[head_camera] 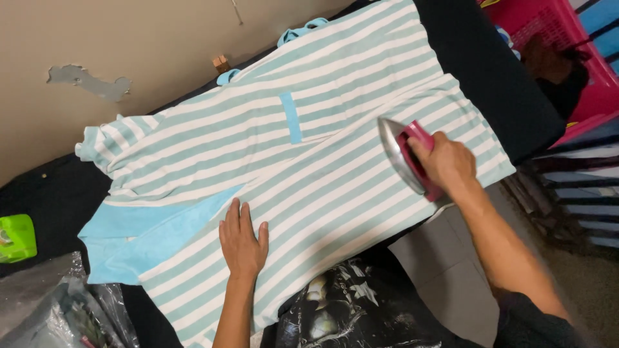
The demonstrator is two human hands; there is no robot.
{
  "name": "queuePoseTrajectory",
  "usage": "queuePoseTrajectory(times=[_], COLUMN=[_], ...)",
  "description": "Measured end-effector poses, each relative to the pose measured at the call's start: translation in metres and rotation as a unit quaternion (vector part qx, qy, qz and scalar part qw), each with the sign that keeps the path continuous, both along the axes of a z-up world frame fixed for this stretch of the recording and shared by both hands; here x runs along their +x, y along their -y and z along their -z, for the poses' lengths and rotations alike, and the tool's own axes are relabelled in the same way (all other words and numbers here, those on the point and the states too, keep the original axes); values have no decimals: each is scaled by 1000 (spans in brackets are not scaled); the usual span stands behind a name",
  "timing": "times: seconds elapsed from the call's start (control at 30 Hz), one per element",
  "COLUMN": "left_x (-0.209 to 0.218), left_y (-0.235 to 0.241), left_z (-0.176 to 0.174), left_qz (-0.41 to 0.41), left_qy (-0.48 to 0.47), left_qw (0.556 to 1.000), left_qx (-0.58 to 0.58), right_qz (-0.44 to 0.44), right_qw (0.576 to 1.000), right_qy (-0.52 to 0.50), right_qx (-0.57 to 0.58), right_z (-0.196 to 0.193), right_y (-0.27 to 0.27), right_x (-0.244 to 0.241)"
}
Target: Ironing and folding a striped polo shirt on an ironing board.
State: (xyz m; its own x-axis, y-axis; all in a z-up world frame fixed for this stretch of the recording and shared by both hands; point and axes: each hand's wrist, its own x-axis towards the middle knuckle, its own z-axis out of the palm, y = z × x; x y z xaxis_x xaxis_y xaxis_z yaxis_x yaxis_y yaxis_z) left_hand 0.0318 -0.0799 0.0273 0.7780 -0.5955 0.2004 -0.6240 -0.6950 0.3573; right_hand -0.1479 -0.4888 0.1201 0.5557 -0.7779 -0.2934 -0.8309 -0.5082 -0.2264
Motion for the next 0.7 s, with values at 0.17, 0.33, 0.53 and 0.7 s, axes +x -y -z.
queuePoseTrajectory(times=[0.17, 0.33, 0.53, 0.7], left_x=[1, -3, -3, -5], left_y=[2, 4, 8, 9], left_z=[-4, -5, -3, -4], left_qz=[10, 3, -4, 0], left_qy=[-11, -10, -4, -6], left_qw=[1000, 1000, 1000, 1000], left_qx=[-11, -13, -11, 8], right_qz=[127, 150, 85, 75], right_qw=[981, 976, 990, 989], right_qy=[69, 77, 68, 76], right_qx=[-129, -140, -91, -104], right_z=[28, 20, 16, 22], right_y=[135, 171, 110, 142], right_x=[-35, -47, -48, -21])
